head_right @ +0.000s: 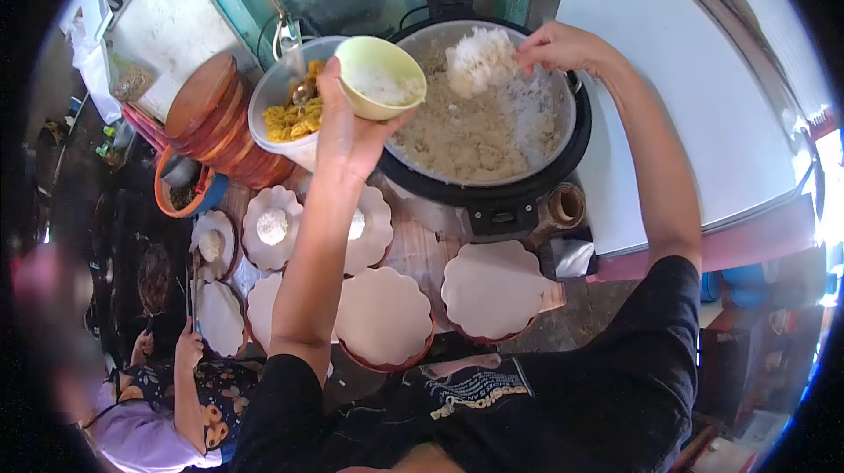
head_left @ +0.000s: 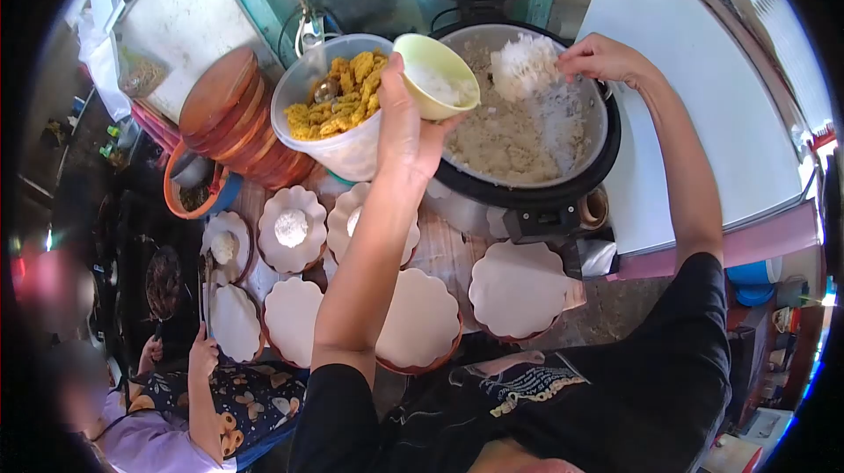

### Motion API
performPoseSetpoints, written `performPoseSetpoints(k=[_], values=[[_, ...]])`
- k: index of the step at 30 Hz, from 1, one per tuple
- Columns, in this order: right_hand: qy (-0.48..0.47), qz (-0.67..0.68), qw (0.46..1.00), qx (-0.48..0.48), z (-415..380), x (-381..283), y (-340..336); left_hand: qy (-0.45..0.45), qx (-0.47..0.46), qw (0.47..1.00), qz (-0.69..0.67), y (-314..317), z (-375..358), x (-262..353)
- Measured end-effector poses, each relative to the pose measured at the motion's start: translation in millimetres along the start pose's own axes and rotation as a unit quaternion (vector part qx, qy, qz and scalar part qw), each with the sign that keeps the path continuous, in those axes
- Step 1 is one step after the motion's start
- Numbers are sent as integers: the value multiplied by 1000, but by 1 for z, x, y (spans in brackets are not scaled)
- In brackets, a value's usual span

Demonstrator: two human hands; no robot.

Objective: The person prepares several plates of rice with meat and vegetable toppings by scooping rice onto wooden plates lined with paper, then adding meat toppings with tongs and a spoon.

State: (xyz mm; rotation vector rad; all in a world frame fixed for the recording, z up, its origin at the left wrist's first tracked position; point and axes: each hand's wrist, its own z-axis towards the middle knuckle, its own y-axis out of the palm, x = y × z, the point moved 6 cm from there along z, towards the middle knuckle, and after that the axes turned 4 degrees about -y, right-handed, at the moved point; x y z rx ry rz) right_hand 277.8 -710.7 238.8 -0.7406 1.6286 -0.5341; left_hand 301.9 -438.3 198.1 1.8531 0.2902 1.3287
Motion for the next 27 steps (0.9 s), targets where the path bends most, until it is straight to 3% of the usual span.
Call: performPoseSetpoints(k=[3,5,8,20,27], values=[[-106,-70,978,164,-16,-26,-18,-44,-17,998,-35,14,12,-25],[-205,-172,922,281,-39,-59,-4,-82,-41,993,-76,20,25,-44],[-241,-314,843,364,-59,-86,35,-106,-42,990,-86,33,32,-57],[-336,-252,787,452,-75,-84,21,-91,-75,977,-179,55,39,-61],[-330,-229,804,438,-65,-56,49,-65,-23,978,-198,57,49,-58]])
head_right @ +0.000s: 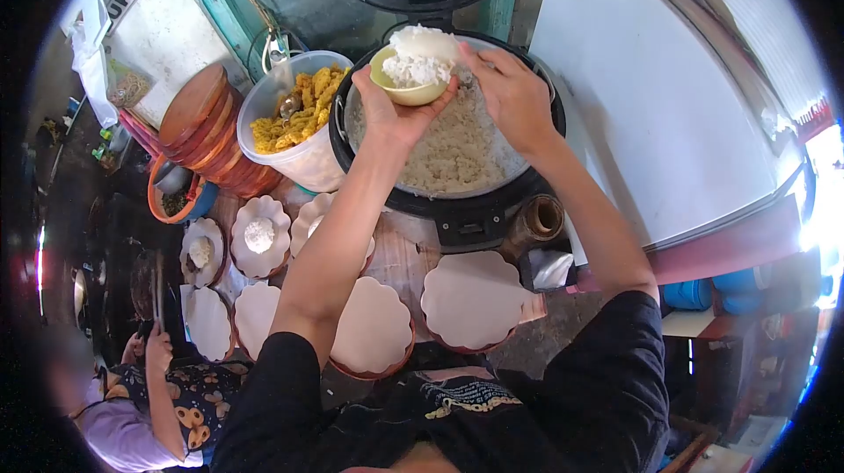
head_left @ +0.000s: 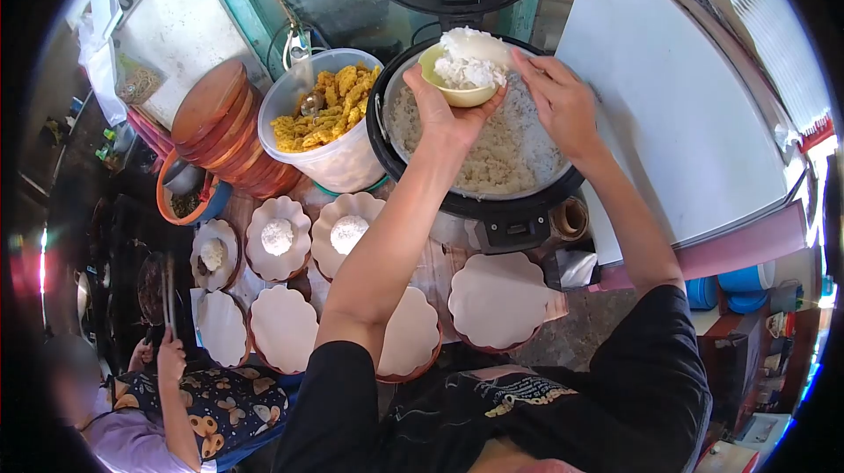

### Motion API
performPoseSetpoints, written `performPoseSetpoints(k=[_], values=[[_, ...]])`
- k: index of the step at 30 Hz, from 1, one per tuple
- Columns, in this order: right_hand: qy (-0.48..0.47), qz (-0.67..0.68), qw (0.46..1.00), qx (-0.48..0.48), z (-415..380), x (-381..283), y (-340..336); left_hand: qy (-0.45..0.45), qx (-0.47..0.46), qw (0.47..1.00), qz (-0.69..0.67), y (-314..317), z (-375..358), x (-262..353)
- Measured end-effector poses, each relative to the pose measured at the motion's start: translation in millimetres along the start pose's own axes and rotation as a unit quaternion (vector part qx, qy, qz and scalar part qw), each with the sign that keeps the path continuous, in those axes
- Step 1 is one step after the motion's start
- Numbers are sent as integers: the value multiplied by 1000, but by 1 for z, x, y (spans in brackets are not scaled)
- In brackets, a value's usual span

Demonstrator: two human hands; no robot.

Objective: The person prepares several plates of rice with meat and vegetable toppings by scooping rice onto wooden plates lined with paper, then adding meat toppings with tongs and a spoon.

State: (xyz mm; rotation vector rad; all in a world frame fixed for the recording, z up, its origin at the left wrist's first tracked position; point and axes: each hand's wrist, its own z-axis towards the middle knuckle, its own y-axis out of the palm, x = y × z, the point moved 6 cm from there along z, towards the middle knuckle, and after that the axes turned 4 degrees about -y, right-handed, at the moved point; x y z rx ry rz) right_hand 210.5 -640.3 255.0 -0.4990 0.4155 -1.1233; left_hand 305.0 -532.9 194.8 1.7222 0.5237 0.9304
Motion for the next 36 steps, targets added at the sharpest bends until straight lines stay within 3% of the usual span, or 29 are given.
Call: performPoseSetpoints(k=[11,15,18,21,24,27,30,33,36], values=[[124,51,988,76,-41,15,-12,21,9,1000,-21,10,12,6],[298,172,935,84,-31,62,-23,26,-3,999,41,7,17,16],[365,312,870,-113,13,79,-20,-4,10,994,104,0,20,15],[269,225,890,-292,28,80,13,-36,-26,984,171,4,15,14],[168,135,935,-282,31,72,26,-58,-61,971,223,3,18,15],[62,81,979,-176,38,55,22,-85,-78,966,233,-6,14,11],[74,68,992,-79,42,52,4,-77,-40,975,203,-10,12,12],[155,161,974,-50,41,53,-18,-56,2,979,196,-24,12,19],[180,222,928,-237,16,35,17,-38,0,974,224,-28,17,22]])
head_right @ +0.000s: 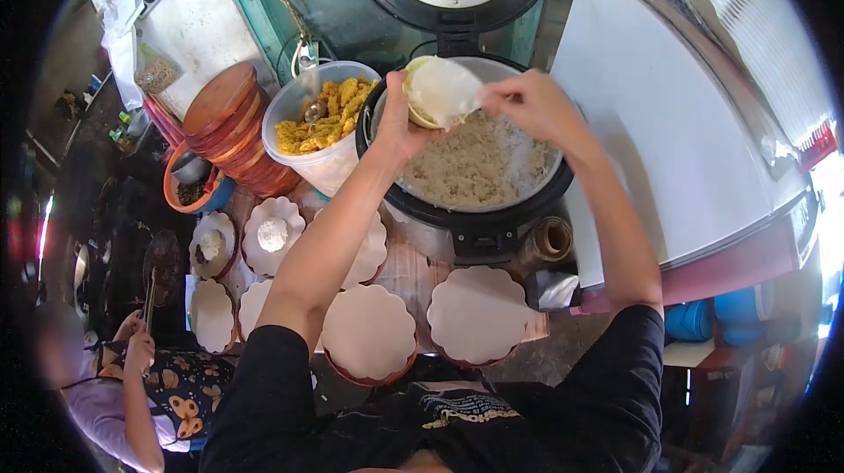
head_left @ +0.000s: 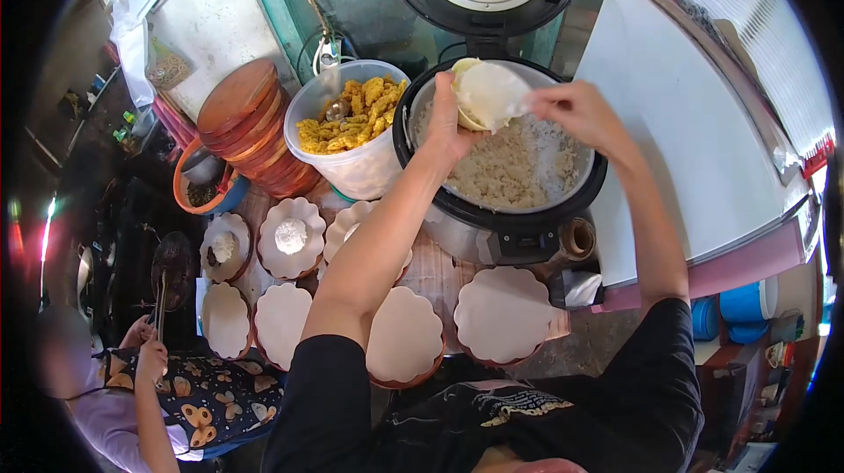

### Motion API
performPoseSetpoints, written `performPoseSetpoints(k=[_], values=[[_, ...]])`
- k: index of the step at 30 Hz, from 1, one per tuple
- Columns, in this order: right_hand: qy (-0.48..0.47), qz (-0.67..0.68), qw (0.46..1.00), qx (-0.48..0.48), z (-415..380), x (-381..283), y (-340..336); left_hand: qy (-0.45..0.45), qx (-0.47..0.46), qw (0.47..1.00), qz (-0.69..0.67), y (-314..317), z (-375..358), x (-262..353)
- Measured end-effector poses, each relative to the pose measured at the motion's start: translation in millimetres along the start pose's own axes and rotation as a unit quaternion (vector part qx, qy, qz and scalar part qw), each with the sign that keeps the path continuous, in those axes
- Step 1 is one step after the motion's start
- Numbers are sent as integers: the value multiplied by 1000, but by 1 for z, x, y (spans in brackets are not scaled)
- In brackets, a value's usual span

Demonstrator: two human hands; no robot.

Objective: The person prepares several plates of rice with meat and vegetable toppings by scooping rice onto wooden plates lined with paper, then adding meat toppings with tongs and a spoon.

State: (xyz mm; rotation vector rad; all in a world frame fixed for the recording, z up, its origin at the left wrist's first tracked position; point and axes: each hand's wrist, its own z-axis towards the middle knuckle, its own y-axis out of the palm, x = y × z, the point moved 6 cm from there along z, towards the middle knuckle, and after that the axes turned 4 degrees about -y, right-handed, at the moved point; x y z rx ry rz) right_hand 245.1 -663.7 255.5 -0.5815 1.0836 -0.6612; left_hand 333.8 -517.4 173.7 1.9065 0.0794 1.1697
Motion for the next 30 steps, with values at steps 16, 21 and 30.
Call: performPoseSetpoints(k=[16,21,30], values=[[34,-65,991,113,9,17,-20,51,-22,998,43,4,-9,7],[88,31,995,46,0,0,16,60,6,998,36,7,-5,4],[-12,12,998,61,-19,18,6,98,31,994,35,-4,6,11]])
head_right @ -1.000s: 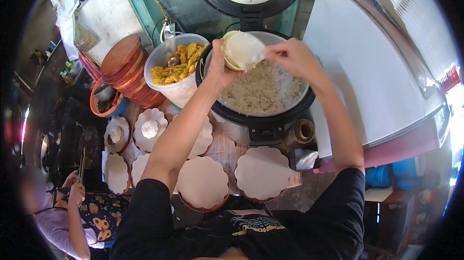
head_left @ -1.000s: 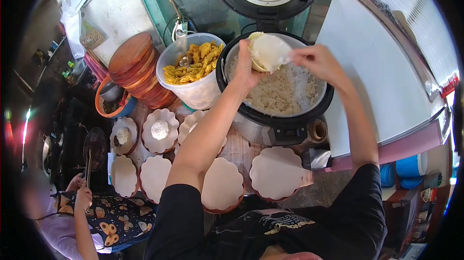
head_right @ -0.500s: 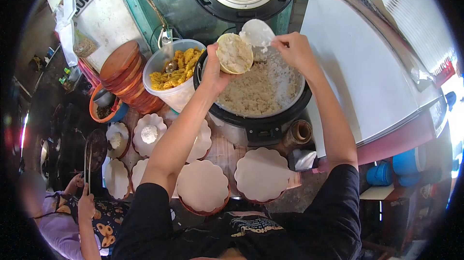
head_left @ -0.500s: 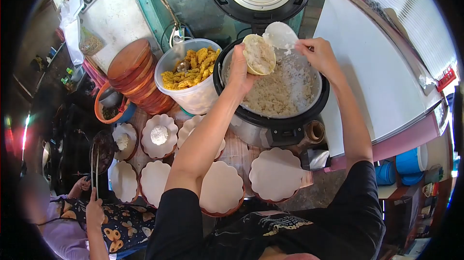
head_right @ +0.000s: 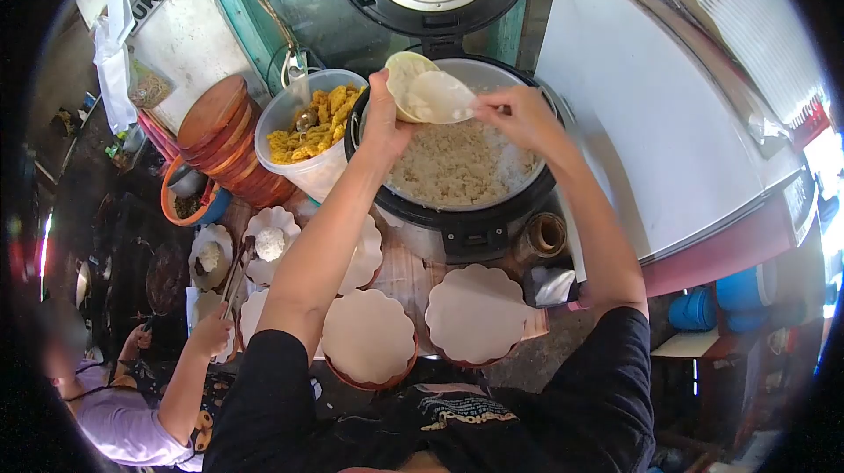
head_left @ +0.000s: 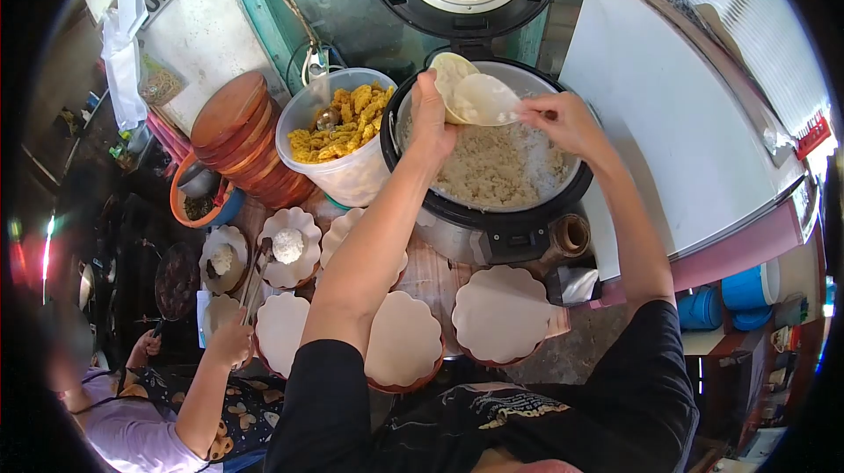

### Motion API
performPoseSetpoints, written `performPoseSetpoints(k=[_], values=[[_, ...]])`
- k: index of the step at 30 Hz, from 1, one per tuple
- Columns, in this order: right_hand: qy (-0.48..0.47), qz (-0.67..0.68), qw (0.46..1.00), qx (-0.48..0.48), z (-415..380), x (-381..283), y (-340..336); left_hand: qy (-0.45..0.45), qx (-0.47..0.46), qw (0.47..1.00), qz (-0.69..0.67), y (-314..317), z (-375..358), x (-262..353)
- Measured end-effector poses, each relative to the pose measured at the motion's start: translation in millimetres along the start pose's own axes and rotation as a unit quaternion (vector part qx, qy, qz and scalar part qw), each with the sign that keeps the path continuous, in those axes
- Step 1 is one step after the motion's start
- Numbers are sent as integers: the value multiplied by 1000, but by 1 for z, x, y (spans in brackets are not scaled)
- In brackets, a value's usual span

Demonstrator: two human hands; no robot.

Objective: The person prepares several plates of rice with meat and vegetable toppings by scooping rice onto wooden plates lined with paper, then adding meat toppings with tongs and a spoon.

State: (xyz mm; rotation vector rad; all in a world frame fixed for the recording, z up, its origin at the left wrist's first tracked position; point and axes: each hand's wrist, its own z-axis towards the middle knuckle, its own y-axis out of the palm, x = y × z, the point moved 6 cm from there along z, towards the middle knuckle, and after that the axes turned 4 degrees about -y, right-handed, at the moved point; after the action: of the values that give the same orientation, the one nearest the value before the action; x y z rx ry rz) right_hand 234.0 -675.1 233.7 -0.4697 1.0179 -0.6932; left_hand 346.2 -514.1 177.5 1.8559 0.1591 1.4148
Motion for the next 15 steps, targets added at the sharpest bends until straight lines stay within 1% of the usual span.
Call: performPoseSetpoints(k=[1,4,7,10,13,15], values=[[10,-27,1000,5,1,2,-9,2,17,1000,12,-1,2,4],[11,15,995,98,6,2,-27,-2,5,999,43,-1,5,8],[19,28,999,-14,7,4,10,7,11,999,47,9,-4,9],[37,29,999,6,7,16,23,2,7,1000,8,-7,11,-1],[10,-33,999,35,9,15,18,12,-12,1000,19,2,-4,2],[4,-48,997,57,11,20,8,-5,-14,999,37,3,-12,3]])
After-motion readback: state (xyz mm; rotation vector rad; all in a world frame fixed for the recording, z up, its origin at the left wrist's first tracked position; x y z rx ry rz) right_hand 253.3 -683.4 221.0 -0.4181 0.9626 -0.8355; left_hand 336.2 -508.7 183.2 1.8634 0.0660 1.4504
